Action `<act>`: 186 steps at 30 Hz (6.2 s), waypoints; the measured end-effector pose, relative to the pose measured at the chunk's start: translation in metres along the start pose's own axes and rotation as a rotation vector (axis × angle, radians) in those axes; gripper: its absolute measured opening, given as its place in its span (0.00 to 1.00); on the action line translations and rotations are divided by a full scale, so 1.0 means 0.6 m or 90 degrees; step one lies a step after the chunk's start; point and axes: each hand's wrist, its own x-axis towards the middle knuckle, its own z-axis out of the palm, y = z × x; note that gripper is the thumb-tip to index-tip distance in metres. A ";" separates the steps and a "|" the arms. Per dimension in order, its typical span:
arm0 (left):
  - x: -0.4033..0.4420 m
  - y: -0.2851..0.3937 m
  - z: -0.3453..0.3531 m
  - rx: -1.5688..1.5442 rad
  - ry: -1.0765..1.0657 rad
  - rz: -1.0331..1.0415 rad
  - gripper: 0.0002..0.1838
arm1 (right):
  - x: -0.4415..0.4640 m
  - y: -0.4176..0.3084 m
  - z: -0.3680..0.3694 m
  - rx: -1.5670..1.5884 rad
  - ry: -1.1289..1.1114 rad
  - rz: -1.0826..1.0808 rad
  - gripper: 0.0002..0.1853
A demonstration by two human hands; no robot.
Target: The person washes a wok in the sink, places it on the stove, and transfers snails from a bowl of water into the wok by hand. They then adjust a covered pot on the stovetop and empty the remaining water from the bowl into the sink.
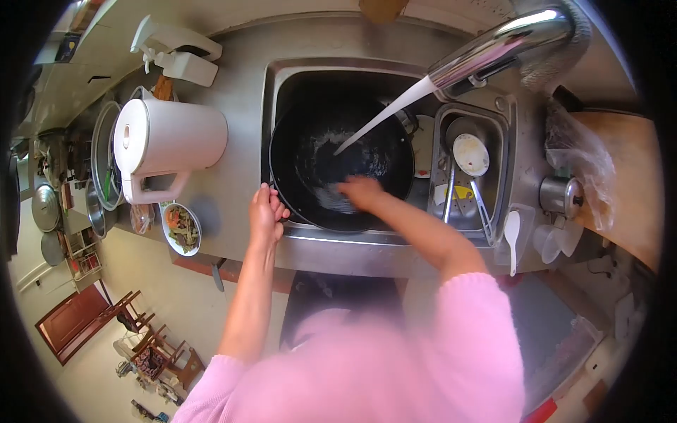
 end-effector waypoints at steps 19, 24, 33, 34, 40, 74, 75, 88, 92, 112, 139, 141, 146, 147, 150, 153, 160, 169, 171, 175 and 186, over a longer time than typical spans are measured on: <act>-0.057 0.042 0.067 -0.179 -0.073 -0.022 0.15 | -0.080 0.005 -0.101 -0.037 -0.261 0.107 0.24; -0.140 0.104 0.185 -0.186 -0.202 -0.020 0.13 | 0.007 -0.054 -0.066 0.407 0.031 0.163 0.33; -0.323 0.206 0.233 -0.045 -0.273 0.159 0.13 | 0.080 -0.109 -0.112 0.234 0.476 0.265 0.17; -0.323 0.220 0.229 -0.029 -0.254 0.192 0.13 | 0.042 -0.086 -0.094 0.157 0.465 0.202 0.14; -0.306 0.221 0.205 -0.007 -0.218 0.335 0.13 | -0.095 0.086 0.008 -0.100 0.308 0.293 0.08; -0.167 0.242 -0.062 -0.423 -0.297 -0.085 0.16 | -0.151 0.140 -0.312 1.056 0.384 0.331 0.12; -0.130 0.197 -0.085 -0.442 -0.256 -0.128 0.17 | -0.169 0.113 -0.350 0.981 0.425 0.314 0.12; -0.131 0.282 0.065 -0.102 -0.261 0.258 0.18 | -0.178 0.114 -0.390 0.888 0.783 0.143 0.13; -0.311 0.433 0.159 0.113 -0.328 0.250 0.14 | -0.048 0.074 -0.282 1.146 0.707 0.240 0.14; -0.418 0.379 0.163 -0.229 -0.377 0.102 0.17 | -0.025 0.041 -0.175 1.370 0.266 0.281 0.11; -0.253 0.037 0.056 -0.093 -0.244 -0.100 0.15 | -0.195 0.230 -0.464 0.885 0.545 0.438 0.16; -0.263 0.026 0.047 -0.127 -0.285 -0.101 0.14 | -0.197 0.234 -0.471 0.781 0.504 0.486 0.21; -0.285 0.021 0.049 -0.133 -0.243 -0.110 0.13 | -0.150 0.299 -0.537 0.535 0.603 0.461 0.27; -0.292 0.025 0.057 -0.156 -0.228 -0.104 0.11 | -0.137 0.311 -0.548 0.561 0.586 0.377 0.27; -0.287 0.016 0.049 -0.193 -0.266 -0.116 0.09 | -0.118 0.303 -0.572 0.629 0.520 0.185 0.27; -0.291 0.009 0.051 -0.203 -0.260 -0.097 0.07 | -0.122 0.286 -0.572 0.659 0.483 0.134 0.28; -0.311 0.009 0.041 -0.126 -0.212 -0.039 0.12 | -0.190 0.313 -0.459 0.674 0.837 0.360 0.27; -0.354 0.015 -0.057 -0.115 -0.212 -0.029 0.06 | -0.350 0.032 -0.369 1.043 0.558 0.105 0.18; -0.370 0.005 -0.096 -0.169 -0.257 -0.047 0.04 | -0.328 0.089 -0.300 0.694 0.501 0.269 0.23; -0.414 -0.011 -0.177 -0.180 -0.263 -0.051 0.04 | -0.279 0.034 -0.219 0.423 0.441 0.347 0.27; -0.539 -0.047 -0.541 -0.299 -0.269 -0.014 0.13 | -0.219 -0.291 -0.192 0.853 0.288 0.132 0.16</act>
